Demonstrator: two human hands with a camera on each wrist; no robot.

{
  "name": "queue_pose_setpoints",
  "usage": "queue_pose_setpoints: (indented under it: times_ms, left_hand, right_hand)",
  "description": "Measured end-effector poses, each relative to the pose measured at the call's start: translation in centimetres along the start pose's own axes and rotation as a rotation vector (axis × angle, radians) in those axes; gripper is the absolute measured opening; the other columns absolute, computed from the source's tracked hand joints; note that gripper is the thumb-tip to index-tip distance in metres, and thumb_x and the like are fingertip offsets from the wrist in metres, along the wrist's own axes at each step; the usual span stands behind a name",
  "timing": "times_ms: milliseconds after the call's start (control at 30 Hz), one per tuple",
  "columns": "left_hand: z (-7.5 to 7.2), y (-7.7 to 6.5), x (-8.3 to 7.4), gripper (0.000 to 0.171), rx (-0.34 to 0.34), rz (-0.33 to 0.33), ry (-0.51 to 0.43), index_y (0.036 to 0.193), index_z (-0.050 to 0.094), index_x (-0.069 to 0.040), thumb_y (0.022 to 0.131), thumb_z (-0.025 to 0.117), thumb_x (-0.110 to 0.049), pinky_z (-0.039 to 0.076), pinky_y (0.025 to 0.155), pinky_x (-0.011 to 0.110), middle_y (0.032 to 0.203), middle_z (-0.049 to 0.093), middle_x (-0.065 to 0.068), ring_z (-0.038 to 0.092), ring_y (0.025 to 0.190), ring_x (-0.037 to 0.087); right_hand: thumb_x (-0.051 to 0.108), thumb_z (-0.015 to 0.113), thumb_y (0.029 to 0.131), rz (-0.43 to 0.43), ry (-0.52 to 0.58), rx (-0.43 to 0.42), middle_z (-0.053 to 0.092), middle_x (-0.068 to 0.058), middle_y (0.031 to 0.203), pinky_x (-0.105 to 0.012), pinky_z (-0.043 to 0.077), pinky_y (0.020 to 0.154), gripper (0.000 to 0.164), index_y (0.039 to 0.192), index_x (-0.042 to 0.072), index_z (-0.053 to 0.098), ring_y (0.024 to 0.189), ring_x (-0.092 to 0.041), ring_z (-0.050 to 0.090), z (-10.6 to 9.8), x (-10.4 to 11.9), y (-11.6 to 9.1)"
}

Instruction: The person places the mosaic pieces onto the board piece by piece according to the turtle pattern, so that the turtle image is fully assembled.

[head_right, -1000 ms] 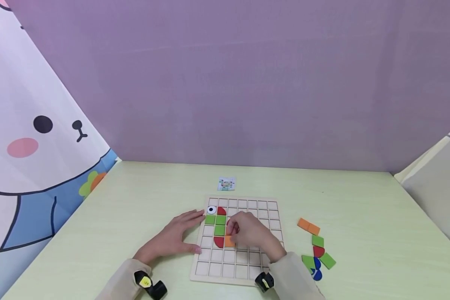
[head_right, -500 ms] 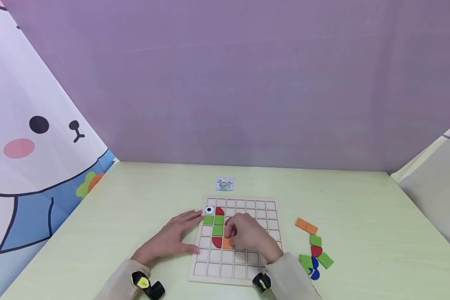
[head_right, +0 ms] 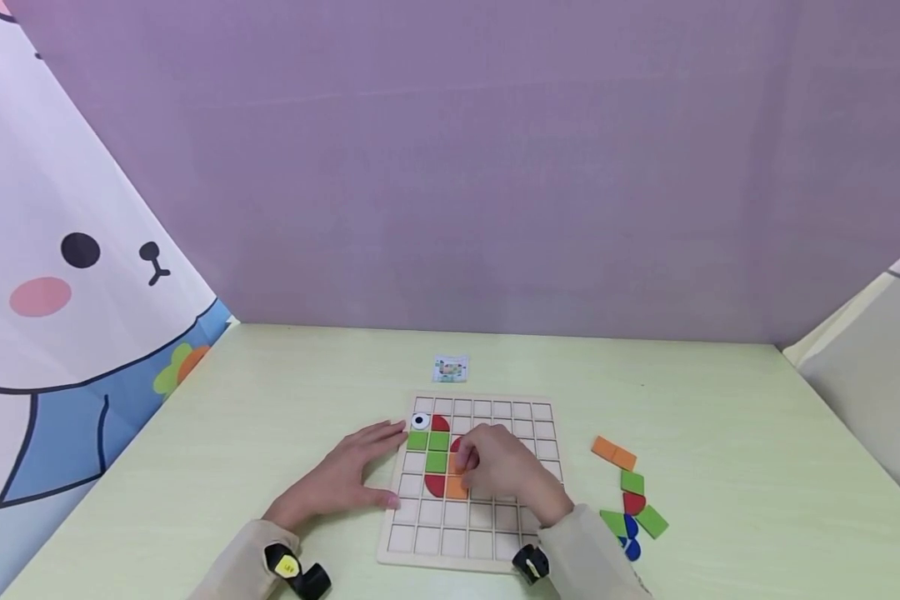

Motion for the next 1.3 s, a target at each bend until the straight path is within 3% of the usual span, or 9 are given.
queue_pose_setpoints:
  times_ms: [200, 567, 1300]
  left_hand:
    - [0.0, 0.0, 0.0, 0.094, -0.005, 0.0, 0.014, 0.146, 0.039, -0.015, 0.072, 0.069, -0.064, 0.02, 0.115, 0.058, 0.156, 0.03, 0.001, 0.023, 0.145, 0.03]
    - [0.0, 0.1, 0.0, 0.094, -0.01, 0.011, 0.017, 0.146, 0.039, -0.016, 0.072, 0.068, -0.065, 0.021, 0.115, 0.058, 0.156, 0.031, 0.001, 0.024, 0.145, 0.031]
    - [0.1, 0.2, 0.1, 0.094, -0.009, 0.016, 0.03, 0.146, 0.039, -0.016, 0.072, 0.068, -0.065, 0.021, 0.115, 0.057, 0.156, 0.03, 0.001, 0.023, 0.145, 0.03]
  right_hand:
    - [-0.006, 0.071, 0.075, -0.03, -0.03, -0.026, 0.058, 0.002, 0.071, -0.023, 0.043, 0.061, 0.015, 0.077, 0.007, 0.065, 0.068, -0.014, 0.05, -1.2, -0.3, -0.6]
    - [-0.004, 0.072, 0.076, 0.034, -0.075, -0.051, 0.054, 0.002, 0.073, -0.024, 0.042, 0.06, 0.016, 0.078, 0.008, 0.062, 0.07, -0.014, 0.048, -3.1, -2.0, -2.1]
    - [-0.003, 0.068, 0.073, 0.122, -0.063, -0.073, 0.055, 0.0, 0.077, -0.02, 0.041, 0.055, 0.016, 0.081, 0.009, 0.062, 0.07, -0.014, 0.048, -5.7, -7.7, -7.3]
Point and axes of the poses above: each hand's wrist, its own y-axis towards the middle knuckle, its own z-axis out of the palm, x = y × z, the point moved 7 cm from there along y, towards the middle knuckle
